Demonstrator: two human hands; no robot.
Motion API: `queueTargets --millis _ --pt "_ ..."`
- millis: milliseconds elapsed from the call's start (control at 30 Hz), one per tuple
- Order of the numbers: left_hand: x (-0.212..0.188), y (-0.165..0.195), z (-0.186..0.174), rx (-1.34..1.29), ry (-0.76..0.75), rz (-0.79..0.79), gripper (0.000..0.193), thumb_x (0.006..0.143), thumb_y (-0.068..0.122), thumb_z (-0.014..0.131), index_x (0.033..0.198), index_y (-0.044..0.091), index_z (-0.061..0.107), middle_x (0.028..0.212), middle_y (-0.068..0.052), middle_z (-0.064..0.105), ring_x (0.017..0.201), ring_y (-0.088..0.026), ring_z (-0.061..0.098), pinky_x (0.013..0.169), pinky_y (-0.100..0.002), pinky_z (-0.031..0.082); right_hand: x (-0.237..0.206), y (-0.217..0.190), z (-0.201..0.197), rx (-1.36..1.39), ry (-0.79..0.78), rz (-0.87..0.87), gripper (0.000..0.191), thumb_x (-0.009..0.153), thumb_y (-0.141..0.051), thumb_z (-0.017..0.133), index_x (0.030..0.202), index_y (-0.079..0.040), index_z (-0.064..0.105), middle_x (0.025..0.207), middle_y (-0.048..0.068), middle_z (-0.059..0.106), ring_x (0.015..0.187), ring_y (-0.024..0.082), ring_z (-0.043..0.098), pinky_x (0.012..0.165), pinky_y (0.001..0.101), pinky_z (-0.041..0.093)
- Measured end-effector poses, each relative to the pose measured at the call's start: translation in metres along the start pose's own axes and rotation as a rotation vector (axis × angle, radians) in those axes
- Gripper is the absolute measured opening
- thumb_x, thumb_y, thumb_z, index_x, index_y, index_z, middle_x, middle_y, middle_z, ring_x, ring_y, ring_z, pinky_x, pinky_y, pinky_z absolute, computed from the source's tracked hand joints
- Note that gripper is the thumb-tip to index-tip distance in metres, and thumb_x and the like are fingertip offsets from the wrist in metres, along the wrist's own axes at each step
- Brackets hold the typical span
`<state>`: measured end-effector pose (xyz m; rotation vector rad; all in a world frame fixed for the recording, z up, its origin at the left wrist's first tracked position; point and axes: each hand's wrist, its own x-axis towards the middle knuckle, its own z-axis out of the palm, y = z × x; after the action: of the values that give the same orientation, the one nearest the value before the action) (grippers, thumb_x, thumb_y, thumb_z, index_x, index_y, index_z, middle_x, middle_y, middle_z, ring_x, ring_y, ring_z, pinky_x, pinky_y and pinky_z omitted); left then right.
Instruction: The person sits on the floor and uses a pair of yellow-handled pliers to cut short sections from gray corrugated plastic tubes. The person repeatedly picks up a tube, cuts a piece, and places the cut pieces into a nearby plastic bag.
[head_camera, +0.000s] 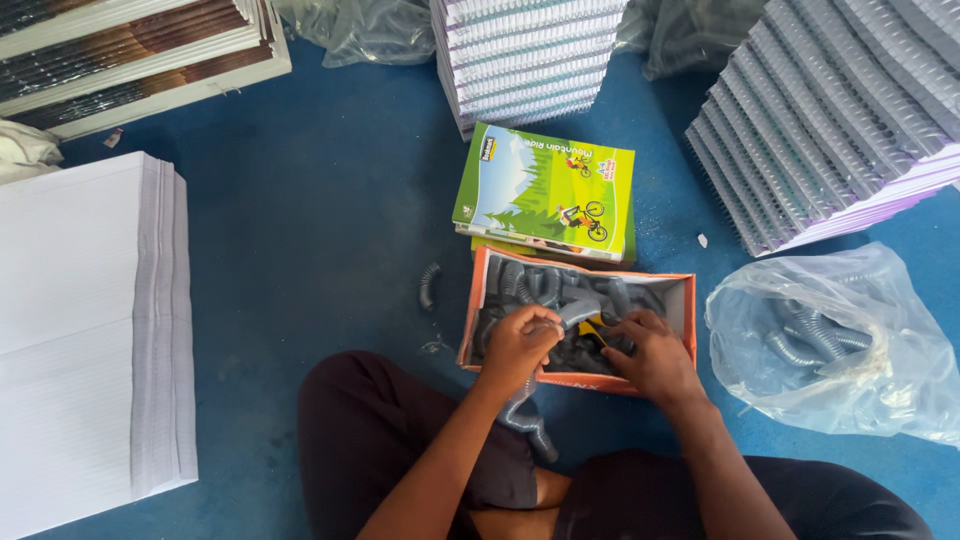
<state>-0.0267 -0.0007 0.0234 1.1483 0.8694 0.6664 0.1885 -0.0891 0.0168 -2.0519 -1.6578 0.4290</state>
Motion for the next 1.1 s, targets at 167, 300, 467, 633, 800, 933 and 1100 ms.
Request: queueTargets --millis 167,300,467,633,800,933,1100 --pt "0.002 0.002 0.003 -0.006 0.072 0.02 0.018 0.087 0.009 0.07 0.103 0.0 0.069 0.084 -0.006 0.072 0.053 -0.005 0.057 0.042 -0.021 0.047 0.01 -0.008 -0.005 -0.198 -0.193 0.106 0.038 0.071 -0.033 0.086 0.103 -0.015 0.077 0.123 0.006 0.065 0.118 0.029 0.06 0.102 0.0427 0.048" --pt "0.004 -0.001 0.004 -0.053 0.122 0.015 0.018 0.086 0.01 0.071 0.101 0.0 0.068 0.085 -0.005 0.072 0.052 -0.006 0.057 0.042 -0.021 0.046 0.017 -0.016 -0.008 -0.353 -0.277 0.083 0.034 0.075 -0.038 0.084 0.101 -0.017 0.078 0.115 0.003 0.067 0.12 0.024 0.062 0.104 0.0411 0.047" --pt "0.006 -0.004 0.005 -0.077 0.145 0.018 0.019 0.088 0.011 0.071 0.102 -0.001 0.068 0.084 -0.006 0.071 0.053 -0.006 0.057 0.043 -0.022 0.046 0.025 -0.016 -0.005 -0.444 -0.339 0.042 0.038 0.075 -0.038 0.083 0.107 -0.019 0.077 0.115 0.005 0.066 0.117 0.026 0.061 0.102 0.0428 0.047" --pt "0.004 -0.002 0.004 -0.096 0.149 0.029 0.018 0.089 0.012 0.069 0.103 0.0 0.067 0.088 -0.006 0.073 0.054 -0.006 0.057 0.044 -0.021 0.046 0.017 -0.006 -0.004 -0.305 -0.219 0.001 0.041 0.076 -0.037 0.08 0.108 -0.012 0.077 0.112 0.011 0.066 0.111 0.032 0.062 0.101 0.043 0.049" --pt "0.002 0.003 0.005 -0.057 0.158 0.015 0.019 0.089 0.013 0.07 0.103 0.001 0.067 0.088 -0.006 0.073 0.055 -0.006 0.058 0.044 -0.022 0.046 0.004 -0.002 -0.005 -0.213 -0.056 -0.029 0.034 0.077 -0.031 0.075 0.105 -0.012 0.077 0.112 0.009 0.068 0.109 0.031 0.064 0.098 0.0441 0.051" --pt "0.002 0.007 0.006 -0.009 0.167 0.025 0.018 0.088 0.013 0.071 0.101 0.001 0.068 0.086 -0.006 0.073 0.055 -0.006 0.059 0.044 -0.022 0.047 0.004 -0.005 -0.004 -0.19 -0.06 -0.054 0.037 0.072 -0.035 0.079 0.101 -0.012 0.077 0.113 0.006 0.068 0.11 0.03 0.063 0.098 0.0434 0.05" --pt "0.001 0.007 0.007 0.031 0.168 0.023 0.018 0.088 0.014 0.072 0.1 0.001 0.069 0.087 -0.006 0.074 0.055 -0.006 0.06 0.044 -0.022 0.048 0.003 -0.002 -0.005 -0.137 -0.059 -0.151 0.039 0.069 -0.034 0.08 0.1 -0.011 0.08 0.123 0.006 0.066 0.117 0.03 0.061 0.101 0.043 0.049"
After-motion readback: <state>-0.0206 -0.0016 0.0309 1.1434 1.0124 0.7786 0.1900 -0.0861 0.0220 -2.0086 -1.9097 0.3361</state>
